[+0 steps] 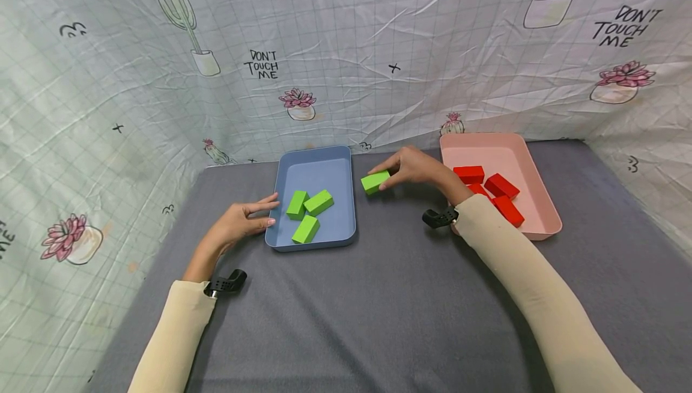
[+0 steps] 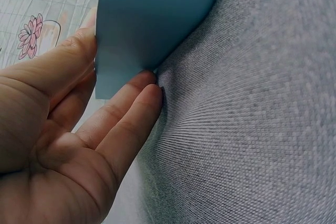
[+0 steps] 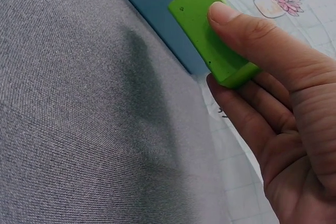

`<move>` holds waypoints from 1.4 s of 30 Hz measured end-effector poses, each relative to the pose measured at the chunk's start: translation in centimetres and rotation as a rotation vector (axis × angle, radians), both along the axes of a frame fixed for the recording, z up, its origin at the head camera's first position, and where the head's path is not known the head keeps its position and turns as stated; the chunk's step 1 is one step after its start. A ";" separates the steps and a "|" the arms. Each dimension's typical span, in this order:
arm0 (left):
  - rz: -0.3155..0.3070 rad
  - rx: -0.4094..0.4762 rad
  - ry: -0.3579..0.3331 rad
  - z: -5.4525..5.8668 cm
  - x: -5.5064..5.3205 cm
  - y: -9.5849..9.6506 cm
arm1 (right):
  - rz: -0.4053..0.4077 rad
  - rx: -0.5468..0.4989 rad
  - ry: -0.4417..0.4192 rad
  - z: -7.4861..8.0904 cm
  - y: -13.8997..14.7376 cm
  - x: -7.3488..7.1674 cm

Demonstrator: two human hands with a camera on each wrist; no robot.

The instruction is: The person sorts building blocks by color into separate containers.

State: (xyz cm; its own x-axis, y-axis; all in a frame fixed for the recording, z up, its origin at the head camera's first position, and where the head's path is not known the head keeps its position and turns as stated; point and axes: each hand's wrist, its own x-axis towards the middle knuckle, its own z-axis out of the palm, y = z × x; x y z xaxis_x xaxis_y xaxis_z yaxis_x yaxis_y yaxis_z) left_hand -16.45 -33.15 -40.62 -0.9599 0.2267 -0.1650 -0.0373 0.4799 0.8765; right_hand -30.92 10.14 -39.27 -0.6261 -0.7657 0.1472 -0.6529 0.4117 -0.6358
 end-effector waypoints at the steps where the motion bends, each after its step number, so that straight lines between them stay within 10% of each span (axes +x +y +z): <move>1: 0.000 0.001 0.001 0.0 0.0 0.0 | 0.002 -0.002 0.001 0.0 0.0 0.0; 42: 0.000 0.031 0.010 -0.2 0.0 0.1 | 0.043 -0.038 -0.010 1.3 -1.6 1.5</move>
State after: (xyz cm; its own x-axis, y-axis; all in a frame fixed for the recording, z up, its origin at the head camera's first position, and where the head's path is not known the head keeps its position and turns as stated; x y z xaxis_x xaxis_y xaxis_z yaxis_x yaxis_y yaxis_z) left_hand -16.49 -33.05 -40.77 -0.9615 0.2313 -0.1484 -0.0286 0.4527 0.8912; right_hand -29.38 8.57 -37.94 -0.5941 -0.7860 0.1710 -0.6633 0.3585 -0.6568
